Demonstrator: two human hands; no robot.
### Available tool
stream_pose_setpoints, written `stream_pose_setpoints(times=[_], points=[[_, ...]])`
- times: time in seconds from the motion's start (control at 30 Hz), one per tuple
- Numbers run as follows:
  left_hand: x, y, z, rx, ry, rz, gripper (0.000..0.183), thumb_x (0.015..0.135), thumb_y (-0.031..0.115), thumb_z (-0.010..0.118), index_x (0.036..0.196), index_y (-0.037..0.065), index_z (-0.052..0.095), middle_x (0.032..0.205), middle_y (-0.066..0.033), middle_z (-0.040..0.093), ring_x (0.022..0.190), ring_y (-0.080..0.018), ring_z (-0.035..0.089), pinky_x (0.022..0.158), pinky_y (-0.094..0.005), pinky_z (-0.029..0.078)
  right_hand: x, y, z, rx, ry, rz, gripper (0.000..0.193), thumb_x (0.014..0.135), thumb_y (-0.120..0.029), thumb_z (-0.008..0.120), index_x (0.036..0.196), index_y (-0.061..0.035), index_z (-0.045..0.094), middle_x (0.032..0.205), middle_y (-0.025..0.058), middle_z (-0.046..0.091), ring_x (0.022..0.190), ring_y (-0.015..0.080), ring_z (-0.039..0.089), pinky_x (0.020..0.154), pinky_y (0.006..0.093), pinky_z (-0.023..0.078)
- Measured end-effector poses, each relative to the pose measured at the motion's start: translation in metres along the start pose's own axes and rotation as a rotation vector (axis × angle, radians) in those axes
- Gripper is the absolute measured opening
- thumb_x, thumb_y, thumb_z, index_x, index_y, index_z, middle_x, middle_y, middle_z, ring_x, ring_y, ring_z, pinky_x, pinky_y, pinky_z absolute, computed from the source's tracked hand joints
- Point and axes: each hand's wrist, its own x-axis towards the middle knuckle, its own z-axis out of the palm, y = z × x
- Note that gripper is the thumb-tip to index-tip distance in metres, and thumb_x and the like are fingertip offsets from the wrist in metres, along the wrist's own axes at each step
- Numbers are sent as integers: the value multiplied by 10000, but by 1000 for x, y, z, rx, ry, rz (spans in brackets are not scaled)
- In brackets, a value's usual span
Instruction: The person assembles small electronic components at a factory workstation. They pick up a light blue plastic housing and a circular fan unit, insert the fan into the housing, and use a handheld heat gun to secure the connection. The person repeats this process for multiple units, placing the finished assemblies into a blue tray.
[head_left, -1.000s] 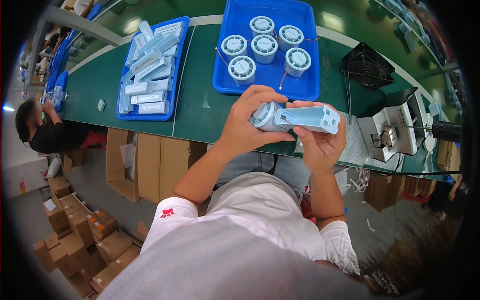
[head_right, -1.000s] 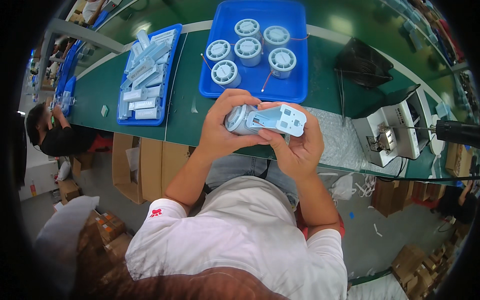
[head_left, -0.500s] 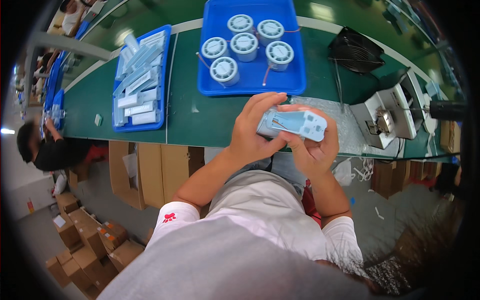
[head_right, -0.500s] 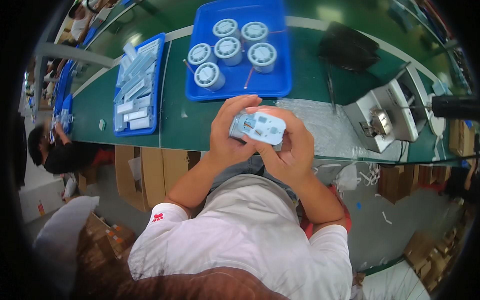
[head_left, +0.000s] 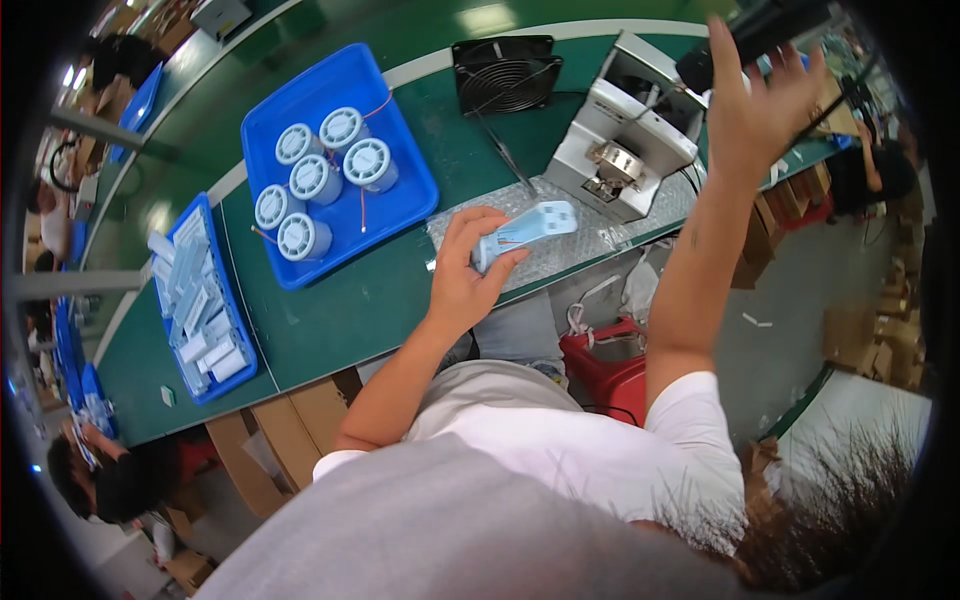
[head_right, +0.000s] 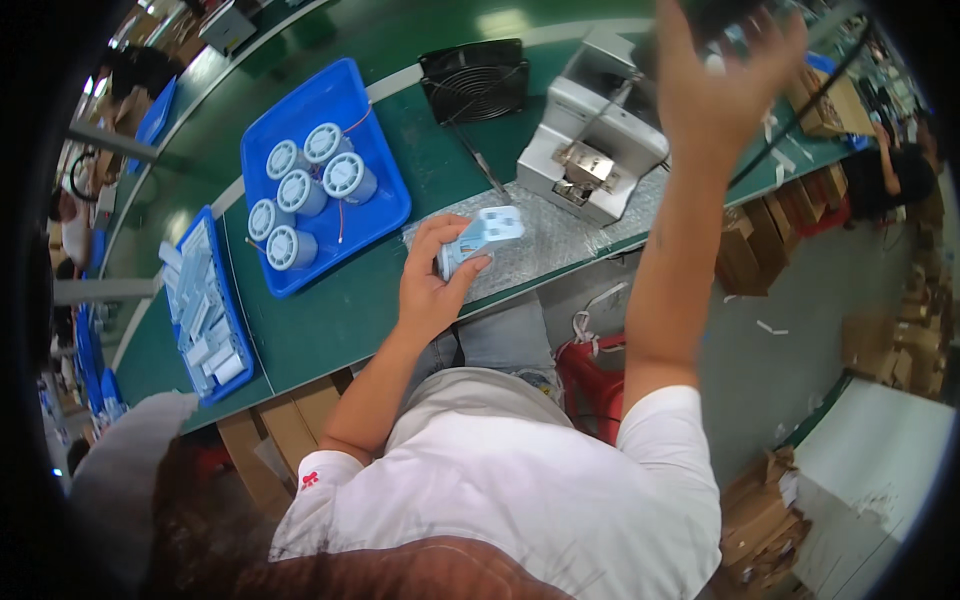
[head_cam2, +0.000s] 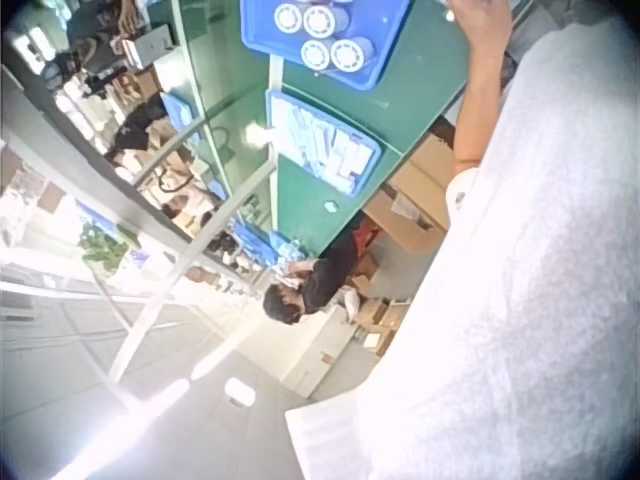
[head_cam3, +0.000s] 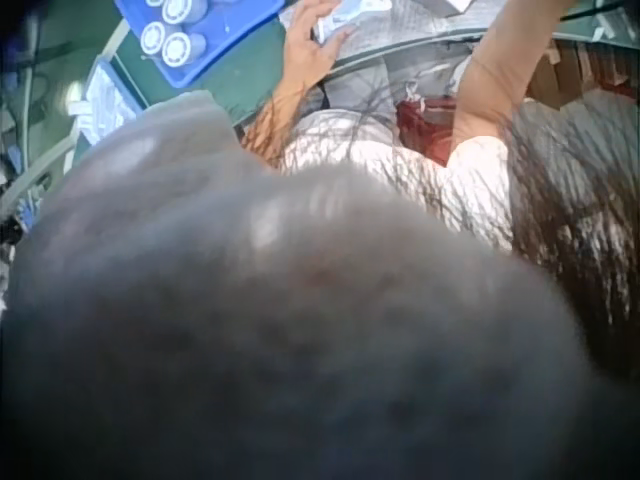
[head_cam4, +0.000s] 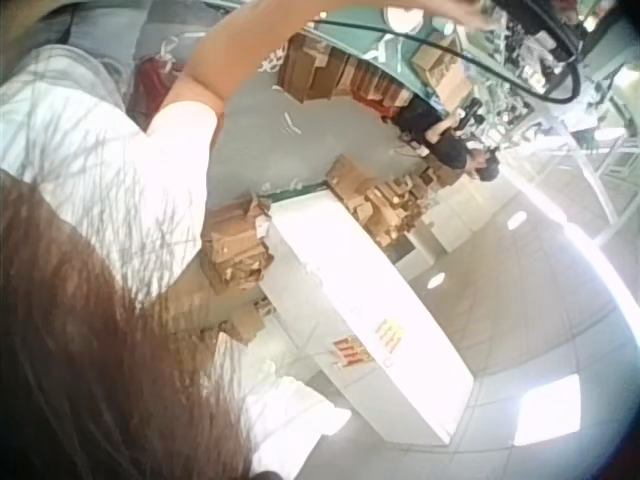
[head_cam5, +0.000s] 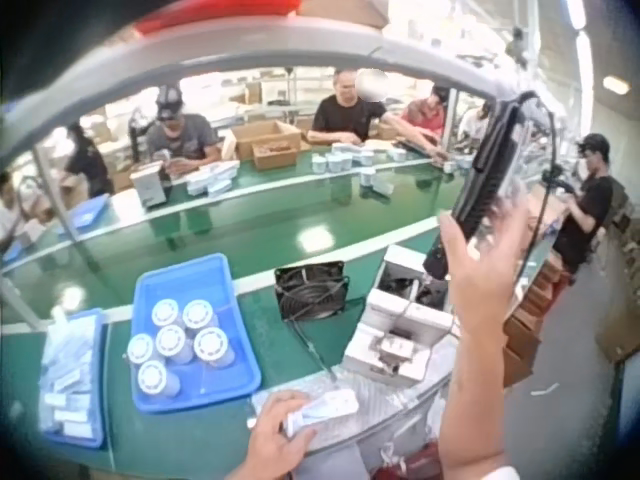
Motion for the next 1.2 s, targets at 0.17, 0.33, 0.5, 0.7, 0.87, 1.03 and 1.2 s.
stream_pose_setpoints(times=[0.17, 0.33, 0.5, 0.7, 0.87, 1.03, 1.2], points=[[-6, -6, 3, 27, 78, -34, 378, 791, 19, 814, 1125, 25, 638, 1208, -133, 614, 1108, -264, 604, 940, -352, 481, 62, -25, 0, 498, -67, 268, 489, 1005, -407, 580, 1224, 29, 544, 961, 129, 609, 763, 198, 594, 702, 336, 512], [-2, -3, 14, 22, 51, 1, 374, 777, 36, 835, 1101, 29, 648, 1200, -137, 618, 1086, -270, 623, 919, -354, 493, 60, -31, -27, 611, -295, 232, 408, 1056, -352, 422, 1159, 28, 529, 945, 209, 621, 745, 308, 600, 674, 438, 530], [1, -1, 14, 38, 45, -21, 367, 773, 40, 840, 1089, 30, 653, 1199, -146, 632, 1072, -278, 636, 913, -360, 499, 20, -36, 7, 498, -160, 108, 312, 1072, -290, 500, 1209, -13, 455, 928, 222, 632, 655, 319, 612, 585, 452, 546], [2, -10, 11, -10, 87, 12, 373, 770, 39, 839, 1094, 31, 653, 1178, -145, 659, 1075, -289, 642, 920, -375, 498, 19, -58, -16, 632, -335, 448, 581, 1015, -533, 451, 1285, -19, 483, 1034, 201, 593, 726, 261, 545, 635, 379, 477], [2, -8, 10, -21, 93, 9, 380, 764, 31, 835, 1098, 34, 654, 1170, -144, 665, 1071, -293, 642, 913, -376, 498, 35, -65, -32, 1195, -546, 501, 577, 943, -485, 434, 1250, -9, 545, 1075, 178, 560, 770, 255, 514, 680, 377, 446], [2, -8, 10, -24, 94, -6, 384, 756, 31, 839, 1094, 30, 659, 1163, -151, 668, 1057, -293, 647, 903, -376, 499, 22, -52, -4, 958, -419, 449, 570, 919, -483, 443, 1189, 4, 565, 1050, 154, 542, 765, 260, 506, 691, 391, 437], [3, -6, 9, -51, 91, -26, 379, 750, 41, 848, 1081, 19, 666, 1157, -156, 669, 1043, -290, 653, 897, -370, 502, -2, -46, 3, 956, -394, 431, 572, 906, -506, 478, 1167, -3, 560, 1037, 145, 544, 763, 252, 513, 696, 388, 443]])
